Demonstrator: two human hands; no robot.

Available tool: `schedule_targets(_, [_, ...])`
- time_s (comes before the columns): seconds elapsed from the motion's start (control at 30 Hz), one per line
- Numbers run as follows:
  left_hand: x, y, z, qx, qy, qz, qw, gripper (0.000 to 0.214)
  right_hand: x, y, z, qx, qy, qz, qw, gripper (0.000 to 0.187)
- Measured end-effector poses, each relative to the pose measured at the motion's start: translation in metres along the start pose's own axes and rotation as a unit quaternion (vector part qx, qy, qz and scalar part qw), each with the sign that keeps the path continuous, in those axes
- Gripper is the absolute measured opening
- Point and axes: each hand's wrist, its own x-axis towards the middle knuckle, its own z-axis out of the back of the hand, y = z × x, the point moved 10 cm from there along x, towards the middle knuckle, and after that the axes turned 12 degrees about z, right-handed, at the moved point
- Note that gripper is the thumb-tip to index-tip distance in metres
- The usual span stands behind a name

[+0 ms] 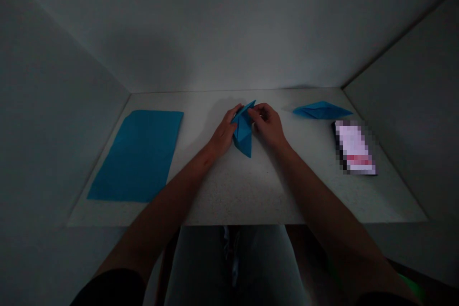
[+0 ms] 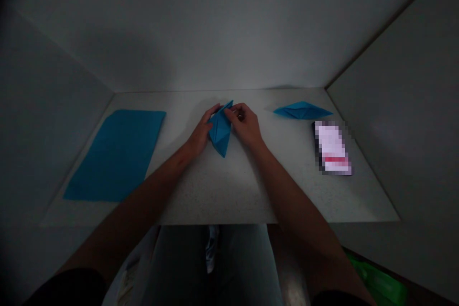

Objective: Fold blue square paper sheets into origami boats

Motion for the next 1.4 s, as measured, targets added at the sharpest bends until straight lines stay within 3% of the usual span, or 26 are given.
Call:
schedule_targets(0.4, [-0.003,-0.008,-0.002,-0.007,0.021,0.001,1.0,0.063,0.002,-0.001,-0.003,0.029,0.009,-0.005,1.0,0.049])
schedule_targets(0.53, [-0.002,-0.009,-0.001,-0.017,0.019,0.002,1.0,0.061,0.004,0.007,-0.01,0.05,0.039,0.015,0.998,0.051])
schedule_targets(0.7, [-0.002,-0.011,0.018,0.022,-0.078,-0.003,0.997,0.05,0.004,0.016,-0.011,0.063,0.052,0.031,0.996,0.047])
schedule_targets(0.87, [-0.003,-0.012,0.04,0.075,-0.179,0.008,0.981,0.038,0.005,0.015,-0.007,0.136,0.021,-0.004,0.991,0.038])
schedule_targets(1.03, [0.001,-0.006,0.039,0.057,-0.173,0.043,0.982,0.035,0.01,0.01,0.003,0.202,-0.033,-0.026,0.979,0.034])
schedule_targets(1.17, [0.001,0.0,0.036,0.039,-0.162,0.064,0.984,0.027,0.012,-0.001,0.012,0.177,-0.065,-0.039,0.981,0.043])
schedule_targets(1.4, [-0.011,-0.02,0.048,0.077,-0.244,0.029,0.966,0.016,0.008,0.005,0.018,0.068,-0.055,-0.006,0.996,0.046])
